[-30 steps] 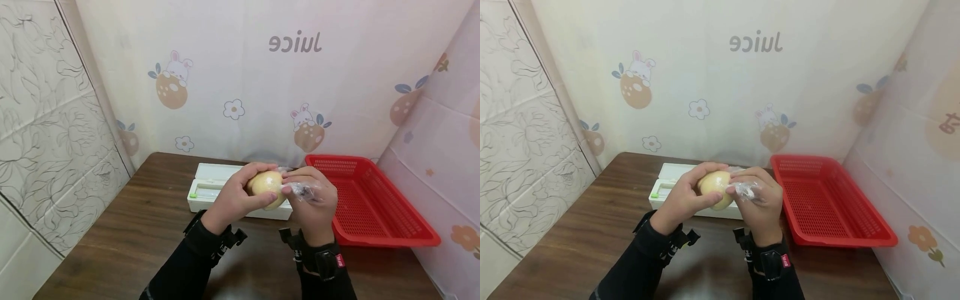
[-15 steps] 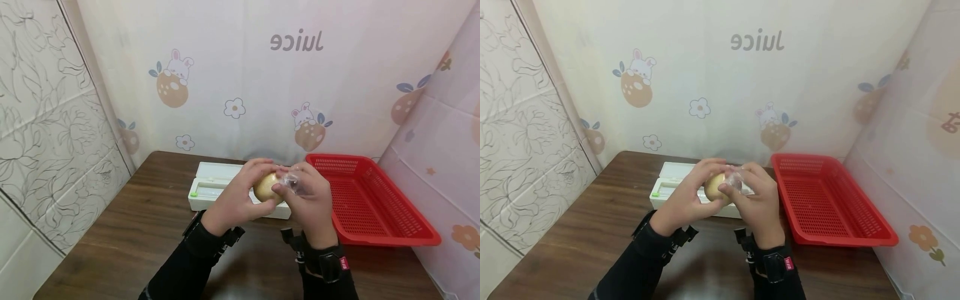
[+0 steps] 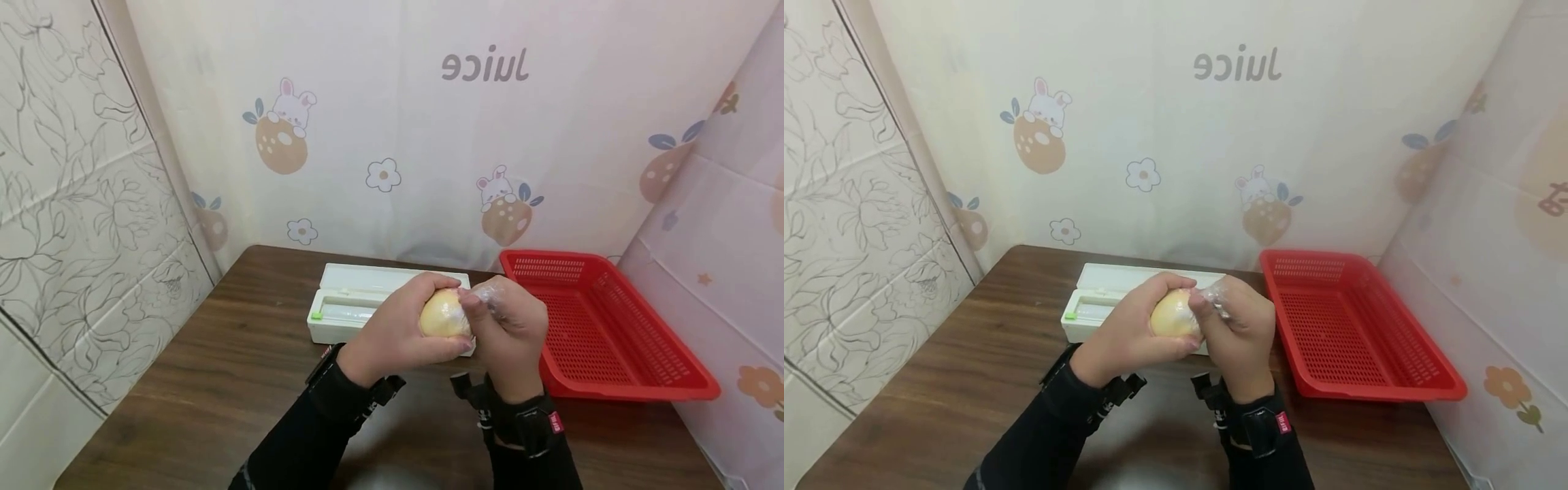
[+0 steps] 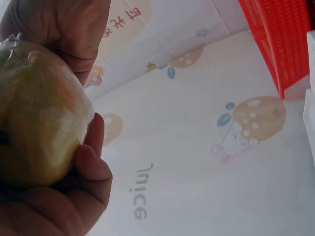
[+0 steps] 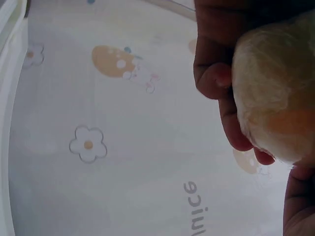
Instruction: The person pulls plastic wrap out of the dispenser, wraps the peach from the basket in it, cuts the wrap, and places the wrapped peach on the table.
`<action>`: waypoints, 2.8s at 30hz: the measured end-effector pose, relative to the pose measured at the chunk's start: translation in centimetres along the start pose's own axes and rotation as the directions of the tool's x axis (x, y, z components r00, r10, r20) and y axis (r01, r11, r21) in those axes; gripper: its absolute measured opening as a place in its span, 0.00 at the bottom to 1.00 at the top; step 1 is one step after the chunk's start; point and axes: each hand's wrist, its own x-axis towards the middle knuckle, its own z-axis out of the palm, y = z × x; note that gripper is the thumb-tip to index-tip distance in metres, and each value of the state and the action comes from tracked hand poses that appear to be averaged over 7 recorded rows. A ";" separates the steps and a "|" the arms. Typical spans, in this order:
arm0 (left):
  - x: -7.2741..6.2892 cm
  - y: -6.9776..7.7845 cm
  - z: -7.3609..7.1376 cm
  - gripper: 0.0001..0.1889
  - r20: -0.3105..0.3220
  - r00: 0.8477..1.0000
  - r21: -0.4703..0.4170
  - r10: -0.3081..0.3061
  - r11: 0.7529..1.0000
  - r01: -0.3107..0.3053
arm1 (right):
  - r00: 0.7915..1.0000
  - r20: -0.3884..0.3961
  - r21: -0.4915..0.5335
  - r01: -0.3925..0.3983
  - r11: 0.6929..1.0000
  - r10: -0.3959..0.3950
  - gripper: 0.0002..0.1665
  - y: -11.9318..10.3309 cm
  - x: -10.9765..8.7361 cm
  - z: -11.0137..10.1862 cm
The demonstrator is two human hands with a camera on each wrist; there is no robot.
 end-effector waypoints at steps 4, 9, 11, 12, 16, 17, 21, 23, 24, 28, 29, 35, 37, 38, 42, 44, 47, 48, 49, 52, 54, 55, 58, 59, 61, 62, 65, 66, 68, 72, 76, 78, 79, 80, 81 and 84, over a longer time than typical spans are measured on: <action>0.0 -0.1 -0.2 0.35 0.002 0.994 0.098 0.113 0.989 -0.112 | 0.996 -0.009 0.107 -0.083 0.991 0.085 0.18 0.2 -0.1 -0.2; 0.1 -0.2 -0.3 0.37 0.002 0.974 0.149 0.225 0.963 -0.223 | 0.979 0.032 0.176 -0.206 0.963 0.204 0.09 -0.3 -0.1 -0.5; 0.1 -0.2 -0.3 0.39 -0.004 0.964 0.143 0.264 0.955 -0.261 | 0.964 0.032 0.199 -0.264 0.944 0.263 0.08 -0.6 -0.1 -0.4; 0.1 -0.2 -0.2 0.39 -0.010 0.959 0.138 0.283 0.950 -0.279 | 0.952 0.030 0.203 -0.304 0.931 0.305 0.09 -0.7 -0.1 -0.4; 0.1 -0.1 0.0 0.46 -0.048 0.940 0.157 0.339 0.932 -0.328 | 0.853 0.131 0.255 -0.521 0.815 0.505 0.25 -1.0 0.1 -0.1; 0.1 0.0 0.0 0.47 -0.052 0.937 0.163 0.346 0.928 -0.334 | 0.814 0.191 0.267 -0.580 0.769 0.548 0.29 -1.0 0.2 0.0; 0.1 -0.1 0.0 0.60 -0.048 0.930 0.174 0.364 0.920 -0.351 | 0.665 0.403 0.275 -0.743 0.610 0.629 0.34 -1.2 0.3 -0.1; 0.1 -0.2 0.0 0.67 -0.044 0.922 0.192 0.385 0.909 -0.371 | 0.631 0.442 0.280 -0.772 0.570 0.638 0.34 -1.3 0.3 -0.2; 0.2 -0.3 0.0 0.71 -0.048 0.915 0.207 0.400 0.900 -0.383 | 0.631 0.437 0.287 -0.773 0.566 0.641 0.33 -1.4 0.3 -0.2; 0.2 -0.5 0.5 0.78 -0.093 0.867 0.268 0.490 0.851 -0.452 | 0.690 0.324 0.311 -0.724 0.616 0.648 0.26 -1.6 0.1 -0.1; 0.2 -0.5 0.7 0.77 -0.112 0.856 0.271 0.504 0.845 -0.461 | 0.720 0.279 0.312 -0.694 0.649 0.635 0.23 -1.6 0.1 0.0; -0.3 -0.1 1.9 0.54 -0.251 0.929 0.089 0.271 0.962 -0.257 | 0.908 0.052 0.248 -0.414 0.876 0.415 0.13 -1.4 -0.4 1.0; -0.3 0.1 2.3 0.50 -0.256 0.958 -0.056 0.127 0.988 -0.146 | 0.943 0.012 0.221 -0.327 0.919 0.332 0.12 -1.2 -0.7 1.5; -0.2 0.1 2.4 0.50 -0.249 0.966 -0.117 0.070 0.988 -0.102 | 0.951 -0.002 0.205 -0.303 0.931 0.310 0.12 -1.2 -0.8 1.7; -0.1 0.4 2.5 0.43 -0.218 0.975 -0.253 -0.048 0.967 -0.009 | 0.942 -0.042 0.202 -0.317 0.927 0.332 0.16 -1.3 -1.1 2.3; -0.2 0.5 2.4 0.38 -0.214 0.975 -0.267 -0.054 0.964 -0.006 | 0.926 -0.028 0.226 -0.361 0.905 0.376 0.18 -1.5 -1.1 2.3; -0.2 0.7 2.2 0.33 -0.219 0.975 -0.301 -0.050 0.953 -0.019 | 0.927 0.034 0.267 -0.368 0.891 0.373 0.21 -1.5 -0.9 2.1; -0.3 0.7 2.0 0.31 -0.233 0.971 -0.311 -0.052 0.950 -0.023 | 0.929 0.062 0.281 -0.368 0.886 0.366 0.21 -1.5 -0.8 1.9; -0.3 0.7 2.0 0.30 -0.247 0.967 -0.319 -0.057 0.948 -0.025 | 0.933 0.087 0.298 -0.359 0.885 0.349 0.22 -1.4 -0.7 1.7; -0.4 0.7 1.5 0.26 -0.281 0.956 -0.388 -0.088 0.921 -0.029 | 0.943 0.136 0.356 -0.332 0.874 0.303 0.26 -1.1 -0.5 1.2; -0.4 0.7 1.2 0.22 -0.297 0.950 -0.433 -0.095 0.900 -0.045 | 0.943 0.155 0.344 -0.332 0.878 0.296 0.33 -1.0 -0.5 1.1; -0.4 0.6 1.1 0.22 -0.299 0.950 -0.450 -0.088 0.891 -0.058 | 0.940 0.168 0.306 -0.336 0.891 0.297 0.37 -1.0 -0.5 1.1; -0.3 0.6 0.9 0.21 -0.312 0.947 -0.457 -0.076 0.886 -0.079 | 0.913 0.223 0.109 -0.371 0.922 0.341 0.47 -1.0 -0.6 1.3; -0.3 0.5 0.9 0.21 -0.316 0.945 -0.449 -0.081 0.891 -0.073 | 0.901 0.241 0.037 -0.380 0.924 0.360 0.49 -1.0 -0.7 1.5; -0.2 0.4 0.7 0.22 -0.314 0.943 -0.454 -0.108 0.890 -0.050 | 0.880 0.275 -0.077 -0.381 0.922 0.387 0.51 -1.0 -0.7 1.7; -0.2 0.3 0.6 0.24 -0.313 0.941 -0.463 -0.126 0.886 -0.035 | 0.872 0.291 -0.109 -0.379 0.919 0.394 0.51 -1.0 -0.7 1.8; 0.0 0.1 0.2 0.32 -0.302 0.940 -0.503 -0.162 0.864 -0.012 | 0.868 0.330 -0.133 -0.346 0.929 0.371 0.54 -0.9 -0.6 1.8; 0.0 0.0 0.1 0.32 -0.299 0.939 -0.513 -0.169 0.858 -0.009 | 0.868 0.339 -0.132 -0.336 0.932 0.361 0.55 -0.9 -0.6 1.8; 0.0 0.0 0.0 0.28 -0.300 0.938 -0.517 -0.176 0.856 -0.005 | 0.870 0.348 -0.134 -0.322 0.937 0.349 0.56 -0.9 -0.6 1.8; 0.1 0.2 0.0 0.16 -0.303 0.934 -0.502 -0.190 0.865 0.013 | 0.873 0.343 -0.155 -0.311 0.938 0.347 0.56 -0.8 -0.6 1.7; 0.1 0.3 0.2 0.15 -0.306 0.931 -0.495 -0.197 0.869 0.021 | 0.873 0.346 -0.199 -0.290 0.936 0.344 0.52 -0.9 -0.5 1.5; 0.0 0.4 0.5 0.16 -0.299 0.932 -0.498 -0.206 0.866 0.032 | 0.872 0.350 -0.225 -0.276 0.935 0.342 0.51 -1.1 -0.5 1.2; -0.1 0.5 0.6 0.16 -0.294 0.932 -0.498 -0.214 0.866 0.041 | 0.871 0.352 -0.235 -0.273 0.933 0.344 0.49 -1.3 -0.5 1.1; -0.1 0.6 0.6 0.16 -0.291 0.931 -0.496 -0.220 0.867 0.050 | 0.869 0.355 -0.238 -0.273 0.932 0.345 0.48 -1.5 -0.4 1.0; -0.1 0.8 0.5 0.15 -0.289 0.931 -0.493 -0.224 0.868 0.056 | 0.868 0.358 -0.240 -0.271 0.932 0.344 0.46 -1.6 -0.3 1.1; 0.2 1.6 -0.4 0.15 -0.301 0.928 -0.464 -0.221 0.884 0.060 | 0.872 0.365 -0.231 -0.255 0.939 0.327 0.42 -2.0 0.6 1.7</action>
